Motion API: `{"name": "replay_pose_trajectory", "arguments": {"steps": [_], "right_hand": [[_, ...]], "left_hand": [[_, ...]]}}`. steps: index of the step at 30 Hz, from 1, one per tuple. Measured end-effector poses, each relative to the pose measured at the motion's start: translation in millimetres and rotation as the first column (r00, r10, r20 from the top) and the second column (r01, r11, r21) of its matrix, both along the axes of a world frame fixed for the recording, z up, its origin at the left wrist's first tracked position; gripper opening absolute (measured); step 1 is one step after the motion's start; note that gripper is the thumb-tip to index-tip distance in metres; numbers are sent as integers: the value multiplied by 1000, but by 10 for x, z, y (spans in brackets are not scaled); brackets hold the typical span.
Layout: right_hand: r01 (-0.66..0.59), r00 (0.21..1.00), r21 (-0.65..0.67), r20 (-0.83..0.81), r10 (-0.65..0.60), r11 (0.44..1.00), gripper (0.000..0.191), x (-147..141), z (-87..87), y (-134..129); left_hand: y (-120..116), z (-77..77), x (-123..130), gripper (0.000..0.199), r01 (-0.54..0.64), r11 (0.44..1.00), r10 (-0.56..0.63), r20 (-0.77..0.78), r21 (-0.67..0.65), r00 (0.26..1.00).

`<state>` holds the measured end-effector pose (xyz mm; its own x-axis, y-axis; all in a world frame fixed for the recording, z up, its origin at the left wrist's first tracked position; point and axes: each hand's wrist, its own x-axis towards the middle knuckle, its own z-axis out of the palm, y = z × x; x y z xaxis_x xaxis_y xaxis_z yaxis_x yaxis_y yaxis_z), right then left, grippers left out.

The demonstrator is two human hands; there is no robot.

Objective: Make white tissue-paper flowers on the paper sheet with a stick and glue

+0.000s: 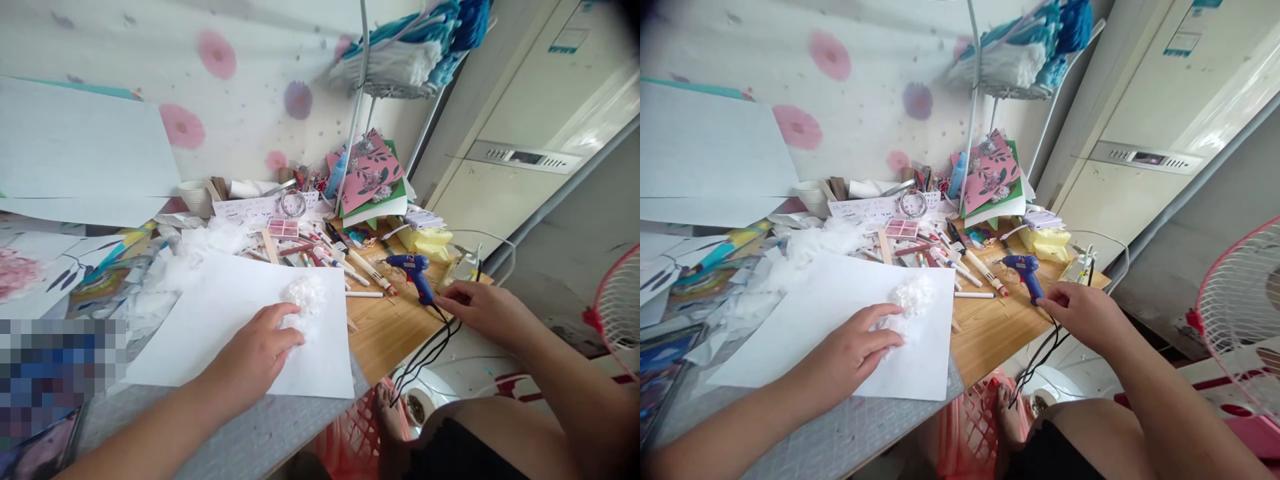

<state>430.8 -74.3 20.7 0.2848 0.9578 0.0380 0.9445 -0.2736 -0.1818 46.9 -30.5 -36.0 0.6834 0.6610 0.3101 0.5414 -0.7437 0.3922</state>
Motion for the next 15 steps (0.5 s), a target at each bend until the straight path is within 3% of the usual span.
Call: {"name": "replay_pose_trajectory", "arguments": {"steps": [2,5,10,15], "right_hand": [[54,999,47,1,-54,997,40,53,-73,79],[40,999,74,-40,-37,996,45,-21,-203,320],[140,983,129,-139,-122,982,23,-112,-273,657],[220,925,195,-353,-141,956,26,-118,-178,457]], "left_hand": [[4,-20,-3,38,-9,1000,9,19,5,1000],[3,-35,-7,38,-20,1000,20,30,11,999],[-1,-55,-15,39,-27,1000,27,3,-4,1000],[3,-43,-11,40,-28,999,28,-7,-23,1000]]}}
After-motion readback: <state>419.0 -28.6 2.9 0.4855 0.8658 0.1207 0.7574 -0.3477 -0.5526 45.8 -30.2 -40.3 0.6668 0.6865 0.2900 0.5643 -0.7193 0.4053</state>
